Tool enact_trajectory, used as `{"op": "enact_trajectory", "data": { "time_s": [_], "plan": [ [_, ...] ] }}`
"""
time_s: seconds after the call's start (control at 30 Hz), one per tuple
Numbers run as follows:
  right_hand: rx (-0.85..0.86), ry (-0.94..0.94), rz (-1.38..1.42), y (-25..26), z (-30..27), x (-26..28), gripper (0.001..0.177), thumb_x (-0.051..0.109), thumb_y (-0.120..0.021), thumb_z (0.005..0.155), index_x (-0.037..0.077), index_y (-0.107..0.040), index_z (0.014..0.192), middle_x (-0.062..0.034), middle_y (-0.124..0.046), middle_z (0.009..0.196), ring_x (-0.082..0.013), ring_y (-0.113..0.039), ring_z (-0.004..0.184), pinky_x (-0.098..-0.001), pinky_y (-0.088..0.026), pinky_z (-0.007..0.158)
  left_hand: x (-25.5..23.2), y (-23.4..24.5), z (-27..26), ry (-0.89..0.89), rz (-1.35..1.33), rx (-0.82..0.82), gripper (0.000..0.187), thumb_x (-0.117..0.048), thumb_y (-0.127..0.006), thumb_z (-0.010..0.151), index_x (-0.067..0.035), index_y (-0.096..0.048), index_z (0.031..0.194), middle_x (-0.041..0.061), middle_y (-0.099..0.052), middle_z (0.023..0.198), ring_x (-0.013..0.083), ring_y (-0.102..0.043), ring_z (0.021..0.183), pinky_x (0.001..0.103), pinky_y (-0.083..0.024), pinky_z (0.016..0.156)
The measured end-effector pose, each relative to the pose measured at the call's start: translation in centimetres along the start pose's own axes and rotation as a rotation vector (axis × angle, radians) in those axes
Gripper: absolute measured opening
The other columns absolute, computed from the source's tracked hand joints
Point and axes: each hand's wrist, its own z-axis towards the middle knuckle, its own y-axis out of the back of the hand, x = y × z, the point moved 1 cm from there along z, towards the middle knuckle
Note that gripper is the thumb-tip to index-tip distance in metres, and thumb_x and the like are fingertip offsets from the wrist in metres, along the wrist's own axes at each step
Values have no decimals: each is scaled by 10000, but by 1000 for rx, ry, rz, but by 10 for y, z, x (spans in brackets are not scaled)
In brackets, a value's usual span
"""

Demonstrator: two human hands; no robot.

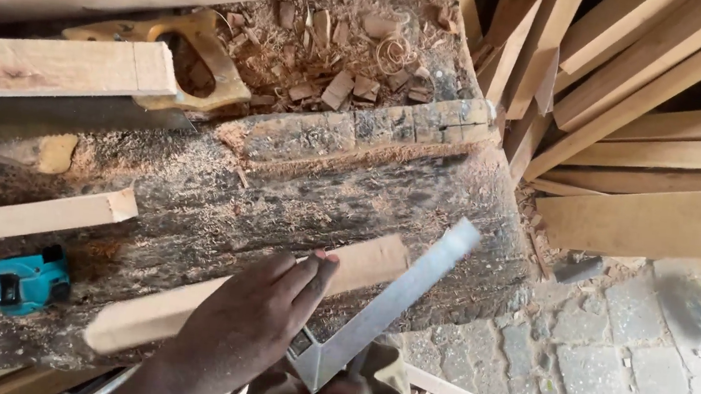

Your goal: Measuring and marking wooden blocks using a ruler, square, and pencil on a workbench.

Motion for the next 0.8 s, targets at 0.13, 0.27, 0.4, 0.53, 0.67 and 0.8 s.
{"op": "enact_trajectory", "data": {
  "time_s": [0.13,0.27,0.4,0.53,0.67,0.8],
  "plan": [
    [86,-250,42,117,-36,-57,208,177,-645,718,67,-521,843,-125,-586,852,-155,-581,730,-158,-471,482,13,-9,-6,-84,66,88,664,63,-572,611,30,-357,1237,98,-492,1022,176,-449,801,285,-444,762],
    [-187,-467,-332,148,-4,-31,132,71,-574,668,66,-532,793,-63,-567,776,-118,-542,634,-175,-385,487,7,4,-3,-22,-134,5,789,97,-653,491,-80,-421,1224,175,-493,1139,220,-527,808,305,-480,698],
    [-153,-456,-525,145,42,-6,145,101,-554,737,32,-502,853,-87,-547,785,-130,-521,617,-199,-392,533,-17,35,-2,64,-229,-358,296,-14,-619,692,-6,-566,983,58,-534,742,184,-442,591,281,-415,534],
    [30,-101,-748,101,109,29,165,136,-584,732,64,-553,878,-70,-573,838,-144,-571,705,-237,-436,649,-44,33,-7,517,-118,-489,194,-178,-622,740,-136,-587,926,7,-476,694,206,-435,615,318,-385,594],
    [401,197,-637,77,169,11,452,144,-644,697,33,-402,1063,-135,-473,1148,-231,-502,1030,-327,-447,884,-53,-3,-6,655,-65,-236,563,-277,-658,624,-109,-472,1128,51,-497,852,236,-459,745,353,-393,681],
    [684,110,-639,63,194,-1,570,24,-603,677,139,-327,1163,-116,-483,1129,-274,-490,971,-396,-513,701,-61,-18,0,700,-126,-230,501,-274,-544,734,-77,-410,1175,87,-506,921,248,-460,764,358,-399,687]
  ]
}}
